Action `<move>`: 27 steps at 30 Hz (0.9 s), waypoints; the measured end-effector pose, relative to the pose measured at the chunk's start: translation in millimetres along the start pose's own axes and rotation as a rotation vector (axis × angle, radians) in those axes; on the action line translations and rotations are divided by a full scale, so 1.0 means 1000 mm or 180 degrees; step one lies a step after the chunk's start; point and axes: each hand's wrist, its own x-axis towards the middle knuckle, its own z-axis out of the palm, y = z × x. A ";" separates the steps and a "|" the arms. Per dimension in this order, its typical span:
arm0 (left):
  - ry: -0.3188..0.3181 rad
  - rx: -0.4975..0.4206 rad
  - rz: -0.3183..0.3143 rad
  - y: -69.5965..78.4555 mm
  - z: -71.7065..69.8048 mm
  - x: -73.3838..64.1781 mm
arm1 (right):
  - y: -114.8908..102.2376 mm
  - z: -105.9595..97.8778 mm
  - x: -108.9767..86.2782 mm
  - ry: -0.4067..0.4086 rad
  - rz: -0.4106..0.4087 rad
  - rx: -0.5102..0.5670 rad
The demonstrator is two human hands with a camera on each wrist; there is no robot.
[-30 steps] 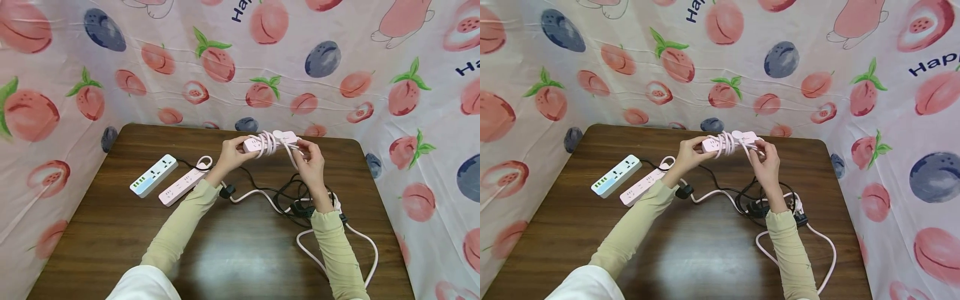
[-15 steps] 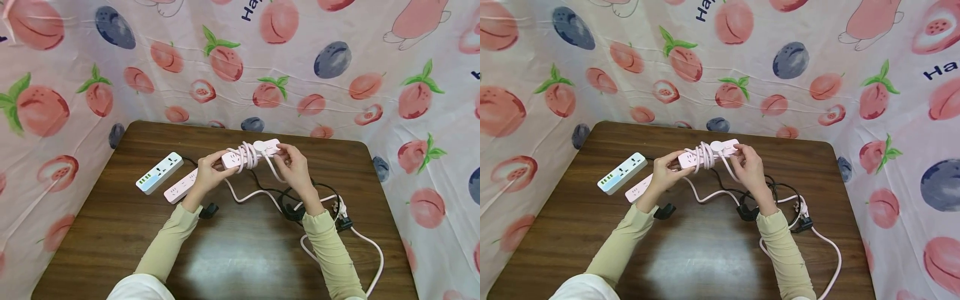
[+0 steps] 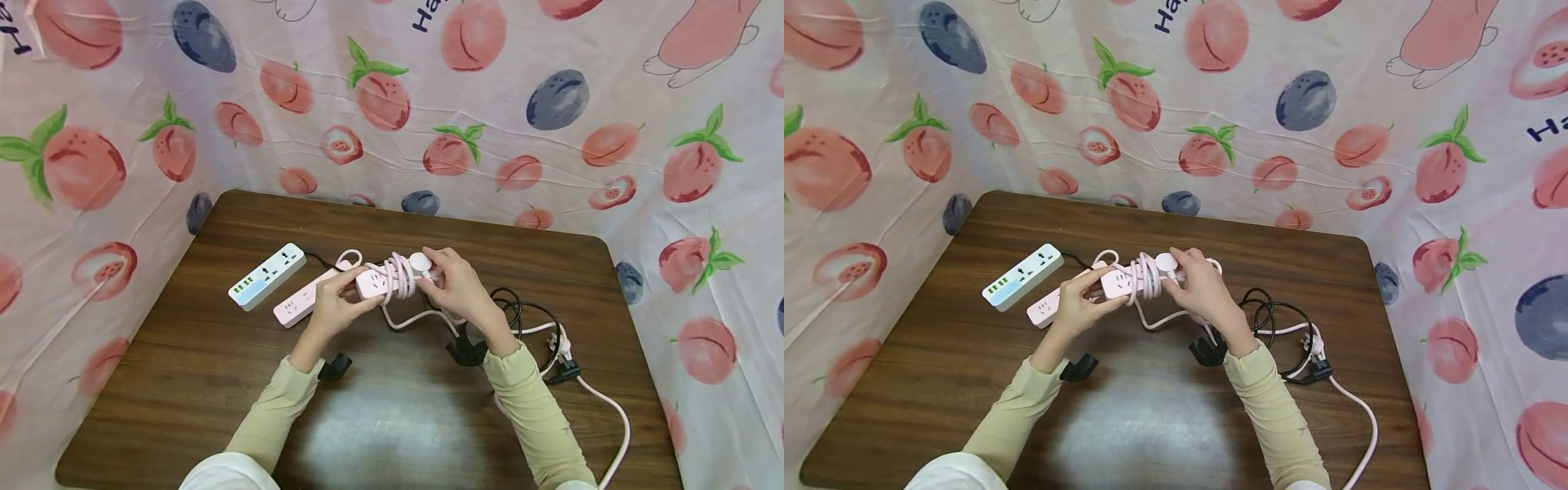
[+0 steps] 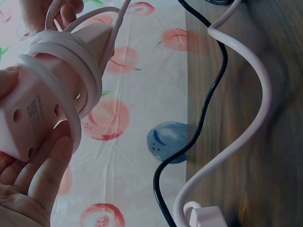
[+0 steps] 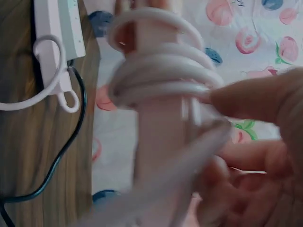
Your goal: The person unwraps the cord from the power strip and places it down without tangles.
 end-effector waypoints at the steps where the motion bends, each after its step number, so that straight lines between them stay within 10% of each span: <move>1: -0.0005 -0.0006 0.0001 0.000 0.000 0.000 | 0.000 0.000 0.001 -0.0072 0.0029 0.0016; 19: -0.0178 -0.0160 0.0110 -0.009 0.006 0.008 | 0.007 0.003 0.010 -0.0170 0.0498 0.0049; 27: -0.0110 0.0000 0.0117 -0.005 0.010 0.007 | 0.008 0.006 0.007 0.0206 0.0306 0.0113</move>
